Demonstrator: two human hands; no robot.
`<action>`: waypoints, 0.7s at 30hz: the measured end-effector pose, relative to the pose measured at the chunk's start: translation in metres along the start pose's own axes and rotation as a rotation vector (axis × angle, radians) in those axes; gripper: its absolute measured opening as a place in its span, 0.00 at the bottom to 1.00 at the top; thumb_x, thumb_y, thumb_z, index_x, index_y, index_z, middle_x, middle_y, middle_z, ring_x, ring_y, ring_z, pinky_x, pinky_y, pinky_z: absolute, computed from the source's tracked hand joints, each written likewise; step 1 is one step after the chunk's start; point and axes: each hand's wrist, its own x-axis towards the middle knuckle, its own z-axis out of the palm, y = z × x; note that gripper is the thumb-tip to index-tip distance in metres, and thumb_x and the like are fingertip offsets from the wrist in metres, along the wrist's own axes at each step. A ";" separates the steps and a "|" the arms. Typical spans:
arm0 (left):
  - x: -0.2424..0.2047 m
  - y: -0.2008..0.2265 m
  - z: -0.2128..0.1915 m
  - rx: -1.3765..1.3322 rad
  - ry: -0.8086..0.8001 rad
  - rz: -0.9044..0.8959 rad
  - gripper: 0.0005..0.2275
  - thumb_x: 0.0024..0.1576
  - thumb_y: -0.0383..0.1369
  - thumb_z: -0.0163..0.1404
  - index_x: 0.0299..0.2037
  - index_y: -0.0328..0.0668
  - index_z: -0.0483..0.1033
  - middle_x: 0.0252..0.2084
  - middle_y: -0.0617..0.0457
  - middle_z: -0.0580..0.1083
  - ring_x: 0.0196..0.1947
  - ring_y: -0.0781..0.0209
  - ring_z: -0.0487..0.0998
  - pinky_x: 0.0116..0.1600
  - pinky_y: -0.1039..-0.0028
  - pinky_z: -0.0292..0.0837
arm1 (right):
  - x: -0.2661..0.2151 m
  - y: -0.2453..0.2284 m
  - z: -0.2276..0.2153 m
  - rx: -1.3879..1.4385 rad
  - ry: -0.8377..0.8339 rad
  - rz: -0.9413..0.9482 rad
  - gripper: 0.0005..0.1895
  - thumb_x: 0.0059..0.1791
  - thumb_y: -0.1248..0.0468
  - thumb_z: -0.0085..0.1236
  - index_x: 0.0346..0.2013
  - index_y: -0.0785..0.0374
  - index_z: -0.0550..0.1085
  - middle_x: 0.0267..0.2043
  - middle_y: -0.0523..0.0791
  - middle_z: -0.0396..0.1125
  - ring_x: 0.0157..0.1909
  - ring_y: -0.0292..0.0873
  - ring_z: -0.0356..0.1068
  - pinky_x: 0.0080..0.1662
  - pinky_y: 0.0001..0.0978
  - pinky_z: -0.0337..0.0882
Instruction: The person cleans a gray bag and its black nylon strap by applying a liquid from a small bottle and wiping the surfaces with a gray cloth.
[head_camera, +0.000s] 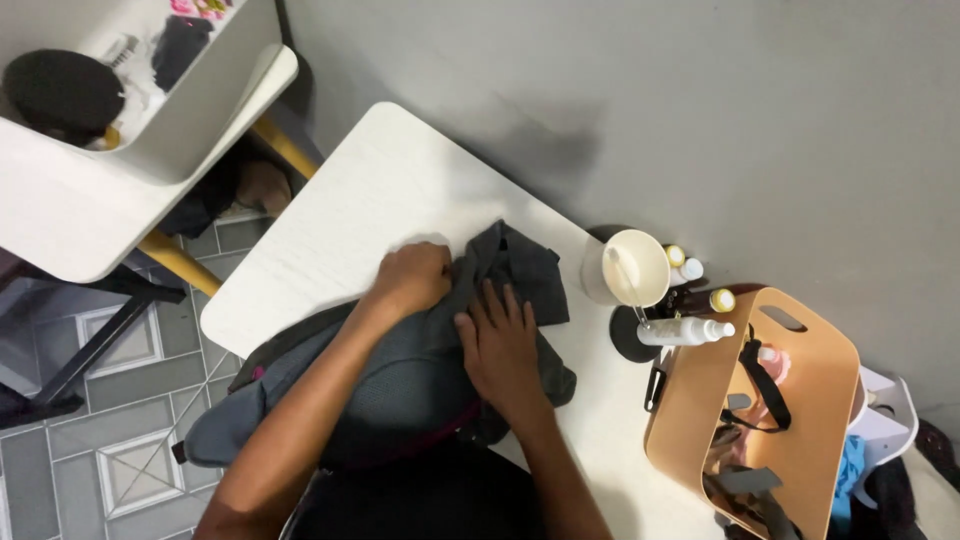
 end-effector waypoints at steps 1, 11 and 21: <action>0.002 0.000 0.004 -0.027 -0.004 -0.031 0.15 0.56 0.42 0.51 0.49 0.52 0.82 0.41 0.48 0.80 0.46 0.41 0.80 0.44 0.52 0.72 | 0.003 0.003 0.002 -0.050 0.015 -0.009 0.28 0.60 0.46 0.36 0.60 0.63 0.74 0.68 0.58 0.61 0.72 0.65 0.55 0.66 0.71 0.51; -0.019 0.028 -0.035 -0.131 -0.108 -0.087 0.14 0.57 0.35 0.46 0.46 0.41 0.82 0.44 0.38 0.79 0.51 0.33 0.78 0.52 0.43 0.73 | 0.048 0.030 0.012 -0.077 -0.121 0.179 0.20 0.55 0.60 0.50 0.62 0.57 0.66 0.58 0.59 0.60 0.45 0.59 0.74 0.36 0.58 0.81; -0.023 0.035 -0.036 -0.057 -0.046 -0.043 0.10 0.57 0.35 0.51 0.43 0.41 0.81 0.43 0.39 0.79 0.51 0.33 0.78 0.53 0.43 0.72 | 0.052 0.026 -0.037 -0.186 0.083 0.308 0.19 0.54 0.66 0.47 0.60 0.68 0.66 0.56 0.63 0.63 0.30 0.55 0.78 0.34 0.51 0.80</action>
